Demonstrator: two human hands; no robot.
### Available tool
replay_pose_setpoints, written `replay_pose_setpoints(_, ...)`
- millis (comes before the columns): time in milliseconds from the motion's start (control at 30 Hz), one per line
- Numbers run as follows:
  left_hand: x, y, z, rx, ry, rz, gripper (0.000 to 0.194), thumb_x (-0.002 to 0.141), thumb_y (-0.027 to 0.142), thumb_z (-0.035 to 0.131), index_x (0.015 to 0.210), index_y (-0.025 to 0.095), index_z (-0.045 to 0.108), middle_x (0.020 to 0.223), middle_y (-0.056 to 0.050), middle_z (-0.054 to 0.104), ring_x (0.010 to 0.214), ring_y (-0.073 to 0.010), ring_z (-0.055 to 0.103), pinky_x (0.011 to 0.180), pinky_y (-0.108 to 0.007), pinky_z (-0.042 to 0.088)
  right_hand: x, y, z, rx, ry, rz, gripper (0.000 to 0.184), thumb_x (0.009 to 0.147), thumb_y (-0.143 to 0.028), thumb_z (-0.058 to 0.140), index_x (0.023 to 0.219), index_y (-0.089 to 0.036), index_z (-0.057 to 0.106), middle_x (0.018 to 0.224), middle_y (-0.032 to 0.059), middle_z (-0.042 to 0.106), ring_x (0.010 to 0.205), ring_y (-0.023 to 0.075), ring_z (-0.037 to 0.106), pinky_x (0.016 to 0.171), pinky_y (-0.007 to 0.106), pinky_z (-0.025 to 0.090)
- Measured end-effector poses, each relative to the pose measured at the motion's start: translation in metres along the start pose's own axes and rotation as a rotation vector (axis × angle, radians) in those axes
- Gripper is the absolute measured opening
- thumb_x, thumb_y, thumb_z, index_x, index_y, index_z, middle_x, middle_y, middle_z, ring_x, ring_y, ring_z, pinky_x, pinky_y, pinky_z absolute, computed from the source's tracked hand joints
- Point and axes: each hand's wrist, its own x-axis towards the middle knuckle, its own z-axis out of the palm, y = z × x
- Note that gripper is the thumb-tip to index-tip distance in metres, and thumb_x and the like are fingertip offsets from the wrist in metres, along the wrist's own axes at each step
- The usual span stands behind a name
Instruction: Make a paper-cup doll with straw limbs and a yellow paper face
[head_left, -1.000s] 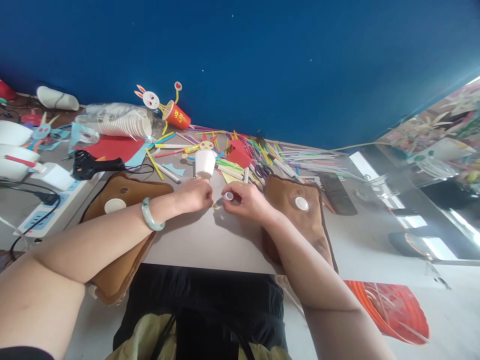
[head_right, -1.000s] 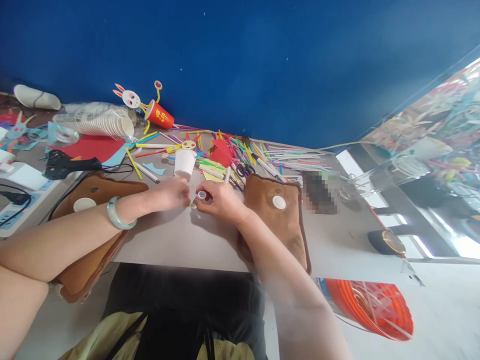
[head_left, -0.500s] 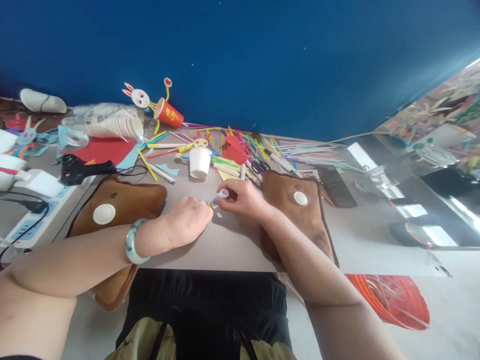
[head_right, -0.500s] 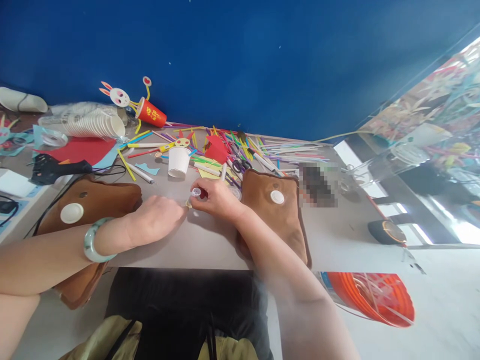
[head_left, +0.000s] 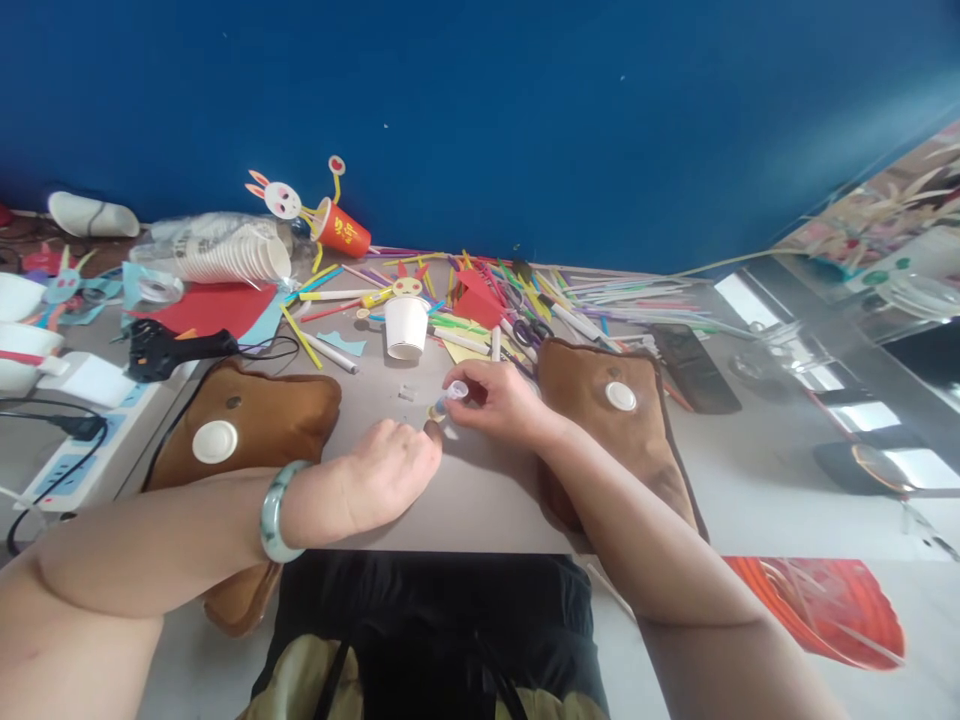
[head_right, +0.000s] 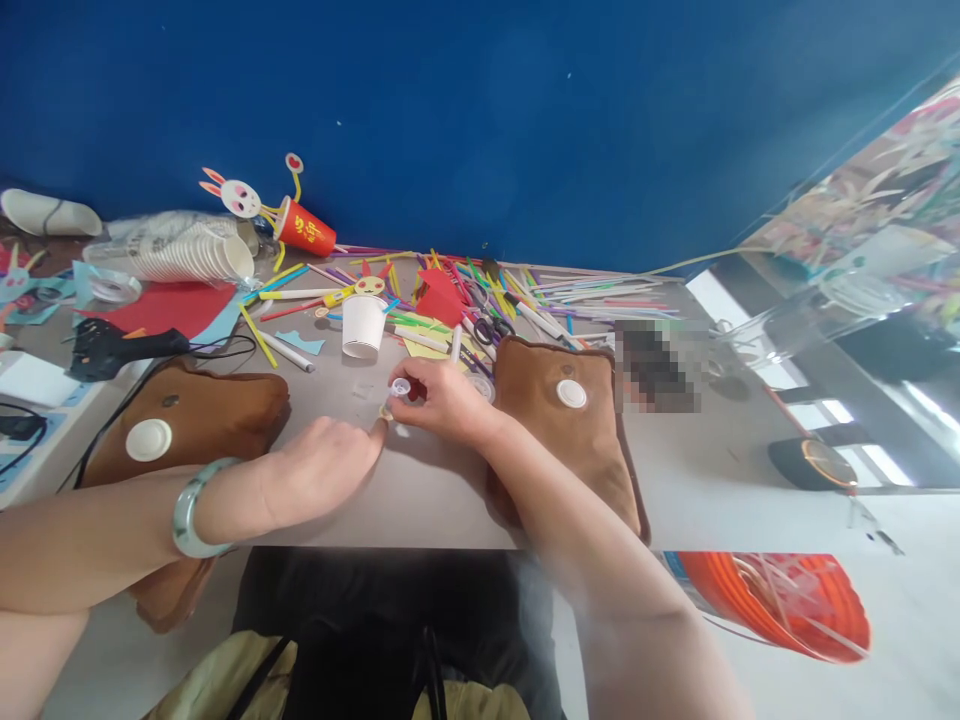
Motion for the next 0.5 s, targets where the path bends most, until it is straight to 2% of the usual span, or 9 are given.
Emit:
replay_pose_setpoints(267, 0.004, 0.006, 0.01, -0.021, -0.041, -0.015, 0.046, 0.087, 0.011, 0.046, 0.132, 0.007, 0.053, 0.089, -0.017, 0.068, 0.081, -0.0262, 0.066, 0.069, -0.039, 0.047, -0.001, 0.003, 0.002, -0.061, -0.062, -0.072, 0.01, 0.079, -0.023, 0.064, 0.088, -0.018, 0.066, 0.073, -0.0007, 0.061, 0.06, 0.0102, 0.049, 0.06, 0.023, 0.04)
replay_pose_setpoints(500, 0.009, 0.007, 0.024, -0.075, -0.088, -0.043, 0.047, 0.088, 0.012, 0.047, 0.135, 0.009, 0.051, 0.093, -0.017, 0.069, 0.082, -0.0265, 0.067, 0.071, -0.04, 0.047, 0.0, 0.008, 0.005, -0.108, -0.052, -0.143, 0.009, 0.085, -0.026, 0.061, 0.09, -0.019, 0.064, 0.076, 0.001, 0.061, 0.062, 0.0116, 0.048, 0.061, 0.024, 0.039)
